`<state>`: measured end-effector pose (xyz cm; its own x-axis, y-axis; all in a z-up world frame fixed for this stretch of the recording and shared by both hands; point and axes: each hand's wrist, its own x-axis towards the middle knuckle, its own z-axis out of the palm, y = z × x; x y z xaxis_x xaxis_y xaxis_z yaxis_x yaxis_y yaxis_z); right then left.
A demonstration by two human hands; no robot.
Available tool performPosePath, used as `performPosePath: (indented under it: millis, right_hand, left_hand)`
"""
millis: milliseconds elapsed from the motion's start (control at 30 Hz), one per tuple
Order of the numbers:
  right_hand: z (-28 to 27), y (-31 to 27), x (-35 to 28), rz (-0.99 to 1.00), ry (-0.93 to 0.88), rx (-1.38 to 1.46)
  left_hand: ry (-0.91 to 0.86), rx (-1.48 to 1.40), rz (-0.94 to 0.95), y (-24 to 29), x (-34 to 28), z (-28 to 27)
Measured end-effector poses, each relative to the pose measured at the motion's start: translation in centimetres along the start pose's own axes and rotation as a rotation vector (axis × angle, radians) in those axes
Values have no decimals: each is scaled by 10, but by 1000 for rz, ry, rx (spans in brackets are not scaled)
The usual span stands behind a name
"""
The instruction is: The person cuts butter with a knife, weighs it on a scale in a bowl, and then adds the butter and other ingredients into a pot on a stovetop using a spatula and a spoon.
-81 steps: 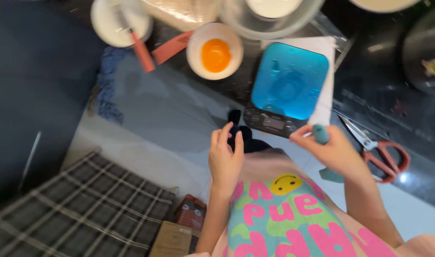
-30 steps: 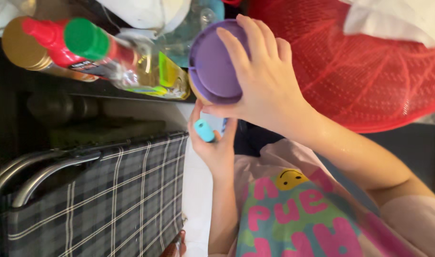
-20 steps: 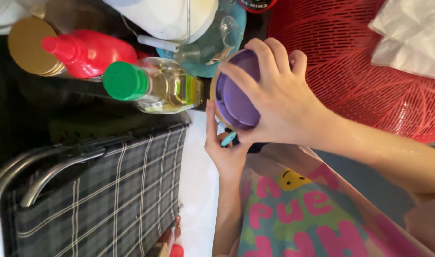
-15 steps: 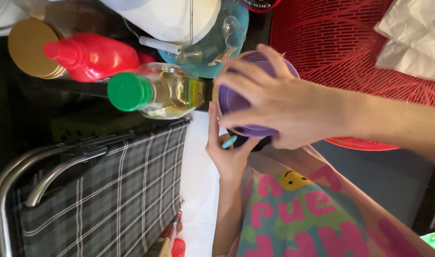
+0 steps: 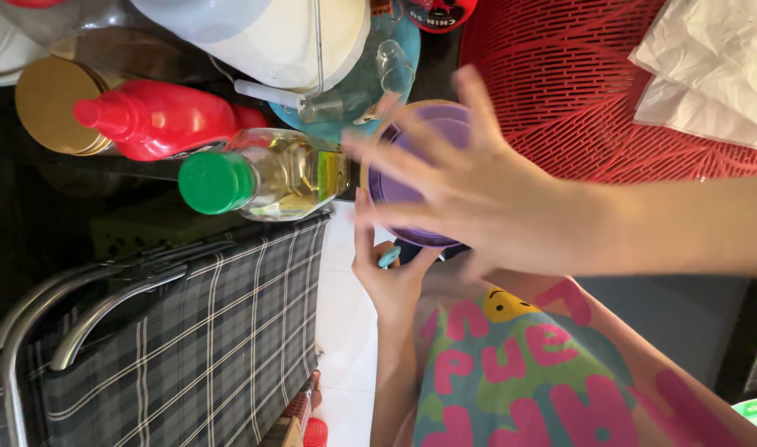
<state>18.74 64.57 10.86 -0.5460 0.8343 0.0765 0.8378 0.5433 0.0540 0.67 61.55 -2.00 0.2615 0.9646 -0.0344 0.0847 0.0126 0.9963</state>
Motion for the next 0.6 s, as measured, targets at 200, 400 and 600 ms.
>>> performPosePath:
  millis: [200,400,600]
  right_hand:
    - [2,6,16,176,-197,172]
    - [7,16,6,-313,-107,44]
    - [0,13,1,-32,-19,211]
  left_hand:
    - [47,24,-139,0,0,-1]
    - [-3,-96,-172,2,0,0]
    - [9,-6,-130,3,2,-2]
